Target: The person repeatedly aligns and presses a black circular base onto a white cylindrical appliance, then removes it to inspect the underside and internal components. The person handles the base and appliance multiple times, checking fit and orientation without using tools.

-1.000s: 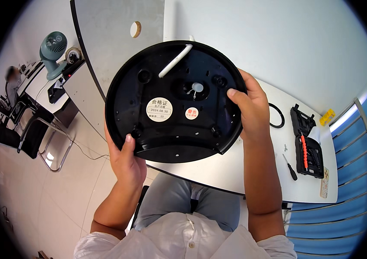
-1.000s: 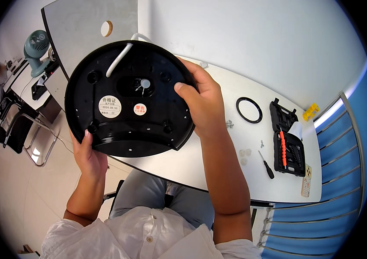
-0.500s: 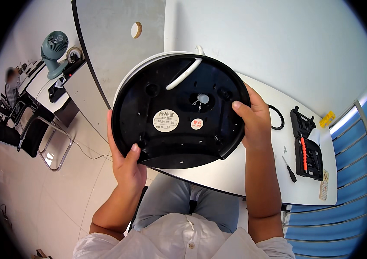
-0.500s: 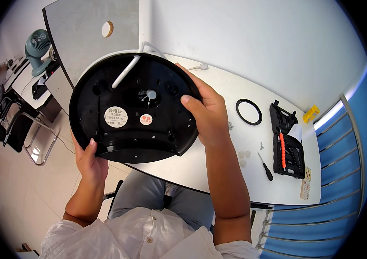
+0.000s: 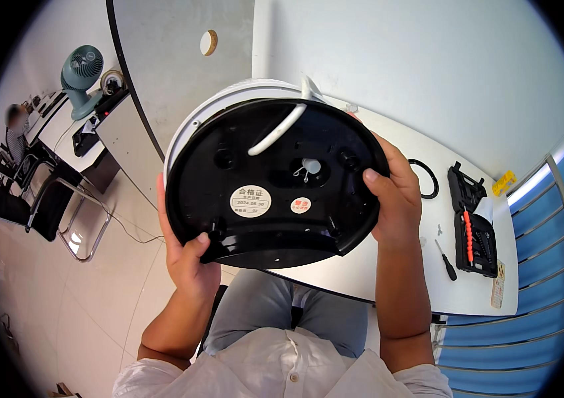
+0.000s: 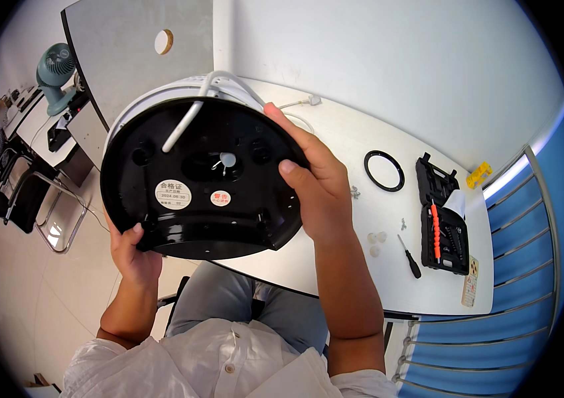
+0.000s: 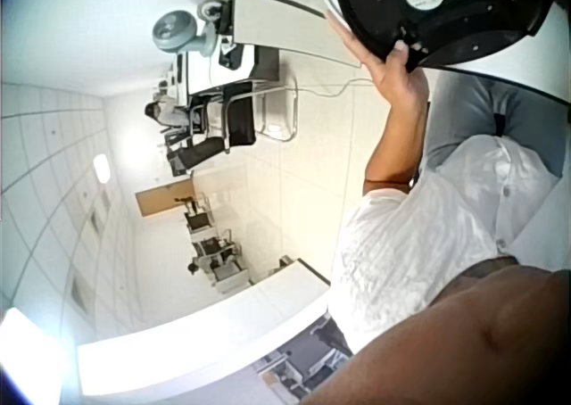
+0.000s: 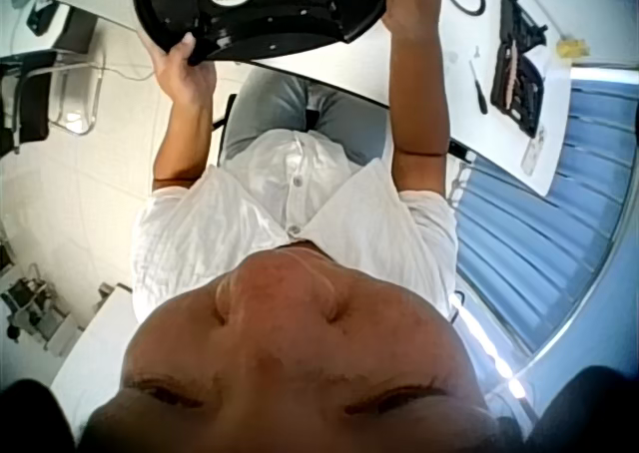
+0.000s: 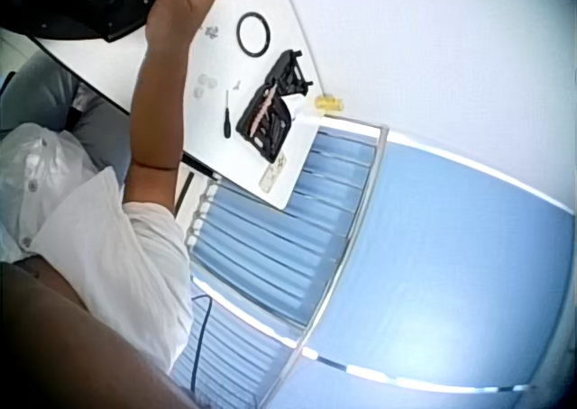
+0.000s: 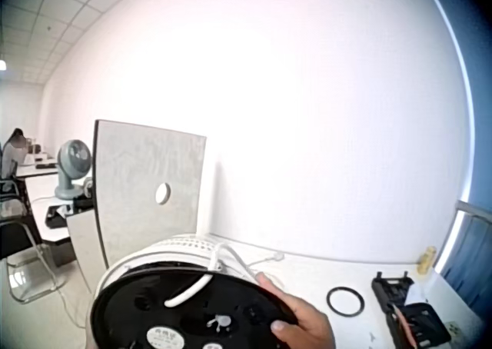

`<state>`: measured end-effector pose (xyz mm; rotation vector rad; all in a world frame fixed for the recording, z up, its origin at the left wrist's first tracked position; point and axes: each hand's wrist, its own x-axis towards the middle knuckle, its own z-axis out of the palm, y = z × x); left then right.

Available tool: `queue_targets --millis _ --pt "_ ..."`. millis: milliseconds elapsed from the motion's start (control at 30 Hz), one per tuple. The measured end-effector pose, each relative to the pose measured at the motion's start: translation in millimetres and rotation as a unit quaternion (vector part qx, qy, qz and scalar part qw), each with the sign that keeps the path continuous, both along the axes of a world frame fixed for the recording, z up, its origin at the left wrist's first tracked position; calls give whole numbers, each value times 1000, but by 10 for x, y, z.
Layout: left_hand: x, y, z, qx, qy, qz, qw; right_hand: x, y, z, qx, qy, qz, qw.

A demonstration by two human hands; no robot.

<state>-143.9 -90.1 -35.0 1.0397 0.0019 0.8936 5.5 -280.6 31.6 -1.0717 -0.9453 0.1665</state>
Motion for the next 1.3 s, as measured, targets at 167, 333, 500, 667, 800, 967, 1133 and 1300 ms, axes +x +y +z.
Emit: queue_targets --millis 167,333,500,667,800,967,1133,1300 --pt "-17 1 5 -34 -1 10 999 -119 110 12 39 6 -22 999" --pt "-65 136 -200 -55 -19 -10 998 -194 162 85 29 23 -14 999" --pt "-43 236 -258 -73 -91 -65 991 -214 215 164 29 72 -27 997" --pt "1 198 -172 -20 -83 -48 995 -176 222 234 43 104 -1 994" --pt "21 190 -67 5 -70 -40 997 -167 142 259 30 112 18 993" --pt "56 162 -90 -42 -108 -36 993 -176 120 184 44 117 34 992" --pt "-10 203 -183 -29 -89 -68 993 -155 117 98 58 108 56 991" --pt "-49 232 -256 -30 -126 -124 984 -120 59 33 43 100 89 990"
